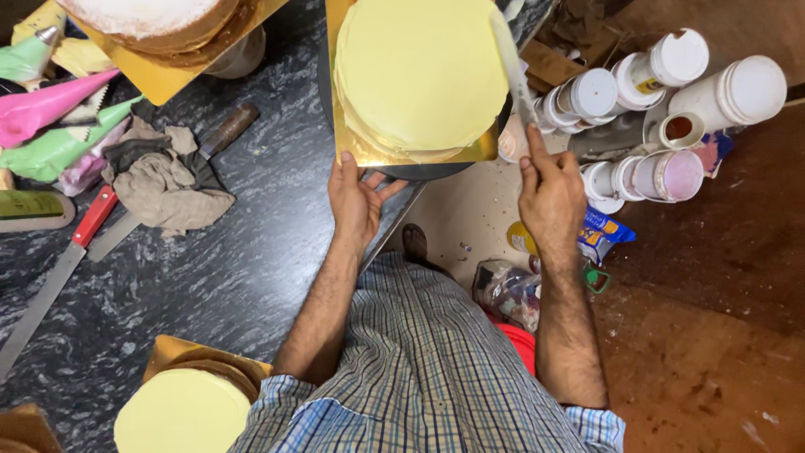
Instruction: The person frosts several round cakes using a palette knife and a scraper, smoothing the cream on the tops and sides of each cake.
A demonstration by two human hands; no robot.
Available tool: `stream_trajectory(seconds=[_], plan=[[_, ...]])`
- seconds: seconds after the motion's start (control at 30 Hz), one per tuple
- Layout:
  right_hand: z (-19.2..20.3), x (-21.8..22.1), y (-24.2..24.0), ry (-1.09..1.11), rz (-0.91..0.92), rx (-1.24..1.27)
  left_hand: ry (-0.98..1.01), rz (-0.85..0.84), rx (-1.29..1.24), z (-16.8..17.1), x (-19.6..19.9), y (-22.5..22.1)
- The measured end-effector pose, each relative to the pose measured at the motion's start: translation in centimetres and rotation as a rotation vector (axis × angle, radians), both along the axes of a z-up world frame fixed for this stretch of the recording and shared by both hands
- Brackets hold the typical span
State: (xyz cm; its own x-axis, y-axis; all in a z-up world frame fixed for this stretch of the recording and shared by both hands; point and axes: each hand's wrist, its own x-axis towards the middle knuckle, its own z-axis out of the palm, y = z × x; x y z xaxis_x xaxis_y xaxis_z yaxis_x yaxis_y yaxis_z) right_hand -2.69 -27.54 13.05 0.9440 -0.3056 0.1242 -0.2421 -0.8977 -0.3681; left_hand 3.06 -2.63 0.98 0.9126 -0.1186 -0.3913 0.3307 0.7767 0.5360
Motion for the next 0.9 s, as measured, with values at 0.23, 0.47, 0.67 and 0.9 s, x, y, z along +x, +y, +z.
stream_trajectory(seconds=[0.23,0.47,0.67,0.9], plan=[[0.8,-1.0,4.9,0.250,0.119,-0.041,0.073,-0.003,-0.006,0.2,-1.9,-1.8],[0.0,-0.9,-0.5,-0.018,0.062,0.010,0.011,-0.146,0.014,-0.1,-2.8,-0.6],[0.4,-1.5,2.7,0.140,0.068,-0.037,-0.047,-0.009,0.000,0.4,-2.3,0.8],[0.6,-1.3,5.3,0.143,0.190,0.099,-0.002,-0.313,-0.047,0.4,-3.7,-0.2]])
